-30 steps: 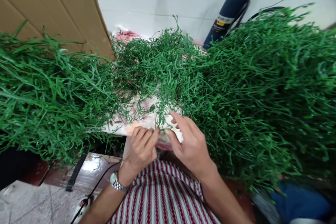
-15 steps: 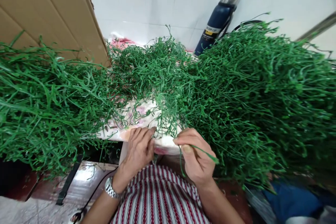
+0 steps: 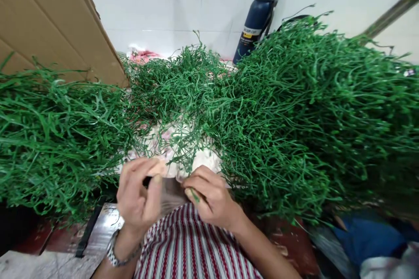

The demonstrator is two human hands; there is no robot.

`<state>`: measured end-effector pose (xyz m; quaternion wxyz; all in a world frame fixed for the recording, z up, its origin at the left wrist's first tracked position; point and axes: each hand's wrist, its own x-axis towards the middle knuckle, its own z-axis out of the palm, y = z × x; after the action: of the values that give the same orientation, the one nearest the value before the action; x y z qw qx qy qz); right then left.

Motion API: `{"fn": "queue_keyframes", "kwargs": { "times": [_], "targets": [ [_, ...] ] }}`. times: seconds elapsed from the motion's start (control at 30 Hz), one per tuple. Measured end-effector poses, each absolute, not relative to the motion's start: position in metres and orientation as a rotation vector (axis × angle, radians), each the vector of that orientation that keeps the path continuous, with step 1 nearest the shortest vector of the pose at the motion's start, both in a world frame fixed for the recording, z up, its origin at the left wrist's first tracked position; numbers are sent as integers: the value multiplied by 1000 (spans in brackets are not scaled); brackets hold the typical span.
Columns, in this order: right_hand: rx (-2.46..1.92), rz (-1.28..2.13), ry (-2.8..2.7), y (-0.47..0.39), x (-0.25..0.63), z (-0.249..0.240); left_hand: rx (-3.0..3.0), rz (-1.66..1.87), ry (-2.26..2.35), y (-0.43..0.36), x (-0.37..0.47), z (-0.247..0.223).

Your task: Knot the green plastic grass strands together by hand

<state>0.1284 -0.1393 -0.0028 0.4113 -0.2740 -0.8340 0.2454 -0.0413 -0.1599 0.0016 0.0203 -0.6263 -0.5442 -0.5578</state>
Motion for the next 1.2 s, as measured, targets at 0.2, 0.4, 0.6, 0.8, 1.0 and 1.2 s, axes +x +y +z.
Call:
{"fn": "queue_keyframes", "kwargs": {
  "times": [0.2,0.4,0.6,0.8,1.0,1.2],
  "targets": [
    [-599,447,-2232,-143,116,-19,-2529,-951,-1641,-132,-23,25],
    [-561,546,-2423,-143,118,-27,-2456,-648,-1928,-108,-24,-3],
    [-627,632,-2547,-139,124,-27,-2392,-921,-2039,-108,-29,-15],
    [-600,890,-2280,-134,137,-22,-2289,-1538,-1996,-114,-37,-22],
    [-973,806,-1866,-107,125,-8,-2222,-1696,-1759,-118,-35,-32],
    [-1097,889,-1815,-86,105,-12,-2209,-1979,-1682,-121,-32,-39]
  ]
}}
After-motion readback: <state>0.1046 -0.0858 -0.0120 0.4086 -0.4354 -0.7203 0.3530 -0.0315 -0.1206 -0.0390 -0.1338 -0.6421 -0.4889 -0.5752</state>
